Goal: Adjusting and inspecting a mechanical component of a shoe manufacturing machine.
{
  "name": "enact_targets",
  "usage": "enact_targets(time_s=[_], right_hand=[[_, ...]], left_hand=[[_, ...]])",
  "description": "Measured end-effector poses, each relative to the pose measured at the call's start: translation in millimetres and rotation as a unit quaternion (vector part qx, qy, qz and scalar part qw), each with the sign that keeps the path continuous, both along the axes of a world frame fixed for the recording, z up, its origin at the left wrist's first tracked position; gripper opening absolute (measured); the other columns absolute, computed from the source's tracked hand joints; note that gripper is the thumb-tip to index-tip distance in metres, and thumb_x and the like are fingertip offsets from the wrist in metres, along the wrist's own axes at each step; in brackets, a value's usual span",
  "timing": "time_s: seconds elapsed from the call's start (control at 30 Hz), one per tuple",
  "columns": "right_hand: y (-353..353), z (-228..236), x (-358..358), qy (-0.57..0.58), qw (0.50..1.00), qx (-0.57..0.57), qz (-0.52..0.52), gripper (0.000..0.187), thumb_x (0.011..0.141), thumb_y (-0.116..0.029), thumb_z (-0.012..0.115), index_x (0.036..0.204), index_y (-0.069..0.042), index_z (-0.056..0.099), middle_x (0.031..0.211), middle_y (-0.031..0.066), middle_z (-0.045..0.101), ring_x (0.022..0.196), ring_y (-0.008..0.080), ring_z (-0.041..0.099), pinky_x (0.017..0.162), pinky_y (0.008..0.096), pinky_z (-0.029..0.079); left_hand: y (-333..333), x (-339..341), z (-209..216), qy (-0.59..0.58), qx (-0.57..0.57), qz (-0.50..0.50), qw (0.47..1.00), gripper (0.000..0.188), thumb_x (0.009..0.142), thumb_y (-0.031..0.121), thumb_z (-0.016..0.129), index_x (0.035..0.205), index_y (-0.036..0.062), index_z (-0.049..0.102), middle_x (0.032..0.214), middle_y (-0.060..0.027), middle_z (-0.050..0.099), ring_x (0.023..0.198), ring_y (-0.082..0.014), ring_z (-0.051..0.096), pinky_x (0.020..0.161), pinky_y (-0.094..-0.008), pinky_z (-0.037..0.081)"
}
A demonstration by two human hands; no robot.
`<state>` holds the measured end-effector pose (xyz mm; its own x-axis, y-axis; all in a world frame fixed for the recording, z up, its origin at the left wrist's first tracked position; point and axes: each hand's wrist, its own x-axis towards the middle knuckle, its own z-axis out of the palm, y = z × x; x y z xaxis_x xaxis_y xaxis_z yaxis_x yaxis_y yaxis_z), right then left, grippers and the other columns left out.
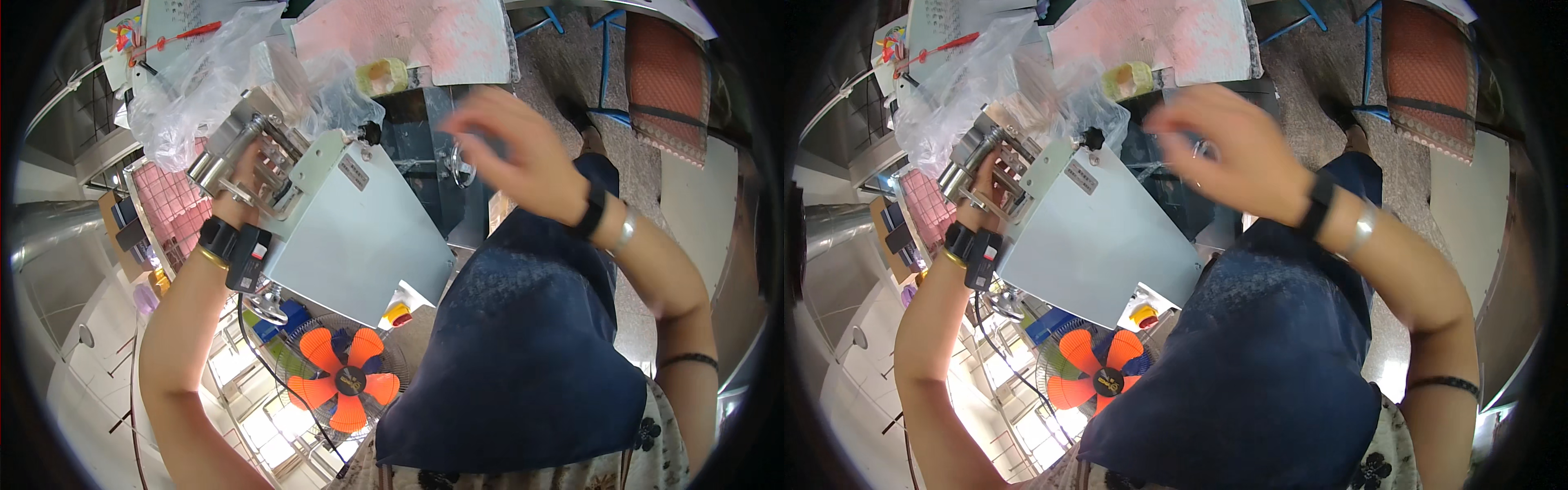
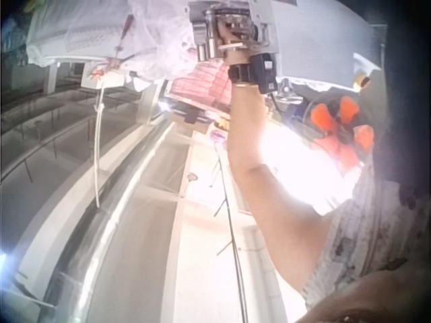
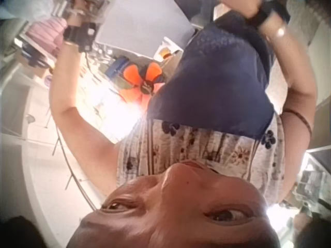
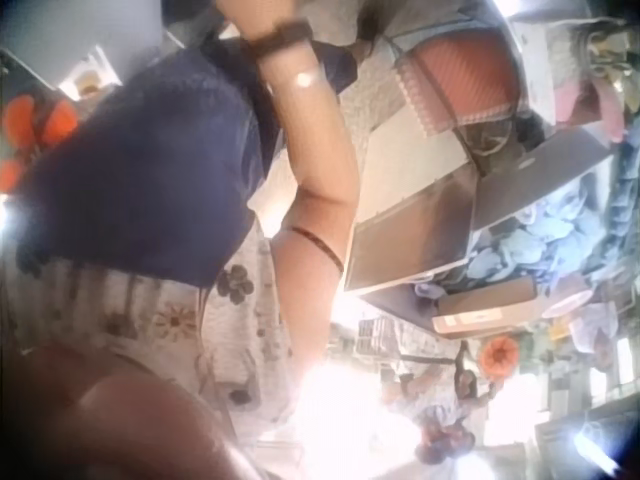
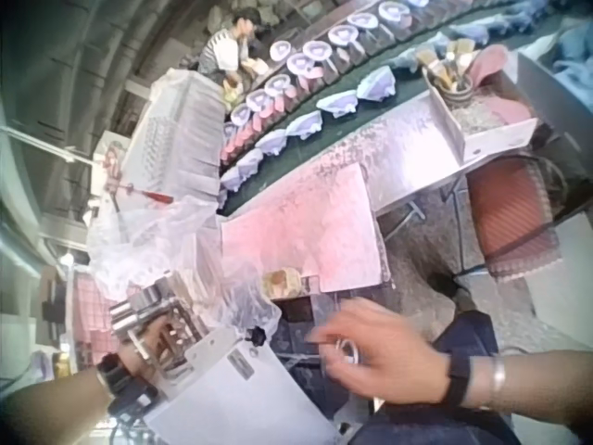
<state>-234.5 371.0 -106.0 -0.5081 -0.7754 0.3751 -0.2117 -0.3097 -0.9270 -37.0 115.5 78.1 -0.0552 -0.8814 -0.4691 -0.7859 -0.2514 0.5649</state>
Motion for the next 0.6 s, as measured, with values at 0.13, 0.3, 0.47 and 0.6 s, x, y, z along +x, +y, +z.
enact_targets(time_s=[0.13, 0.3, 0.47, 0.6], right_hand=[[-88, 63, 38, 0.100, 0.993, -0.060, 0.030, 0.028, 0.087, -0.022, 0.054, 0.111, -0.010, 0.065, 0.097, 0.0120, 0.061, 0.094, 0.0309, 0.058, 0.081, 0.0434, 0.045], [-128, 77, 69, 0.241, 0.964, 0.098, 0.056, 0.027, 0.092, -0.022, 0.048, 0.113, -0.014, 0.064, 0.109, 0.0119, 0.062, 0.095, 0.0335, 0.059, 0.074, 0.0492, 0.048], [-144, 66, 84, 0.322, 0.940, 0.074, 0.081, 0.021, 0.090, -0.023, 0.053, 0.104, -0.010, 0.060, 0.133, 0.0123, 0.054, 0.108, 0.0377, 0.057, 0.074, 0.0510, 0.053], [-152, 66, 89, 0.297, 0.949, 0.056, 0.093, 0.022, 0.087, -0.020, 0.056, 0.104, -0.007, 0.058, 0.143, 0.0121, 0.046, 0.114, 0.0381, 0.055, 0.076, 0.0507, 0.056]], left_hand=[[-11, 13, -1, 0.017, 0.034, -0.045, 0.998, 0.050, 0.090, 0.033, 0.064, 0.134, 0.0135, 0.049, 0.125, -0.0051, 0.055, 0.115, -0.0186, 0.055, 0.095, -0.0364, 0.045], [-49, 52, 1, -0.160, -0.078, -0.440, 0.880, 0.072, 0.083, 0.016, 0.069, 0.145, 0.0094, 0.033, 0.132, -0.0120, 0.051, 0.120, -0.0234, 0.053, 0.099, -0.0352, 0.046], [-68, 70, -7, -0.251, -0.156, -0.521, 0.801, 0.070, 0.086, 0.015, 0.064, 0.147, 0.0091, 0.030, 0.137, -0.0145, 0.048, 0.122, -0.0260, 0.052, 0.103, -0.0342, 0.043], [-58, 62, -7, -0.042, -0.011, -0.298, 0.954, 0.053, 0.091, 0.010, 0.057, 0.142, 0.0086, 0.040, 0.136, -0.0130, 0.049, 0.121, -0.0231, 0.052, 0.102, -0.0334, 0.043]])
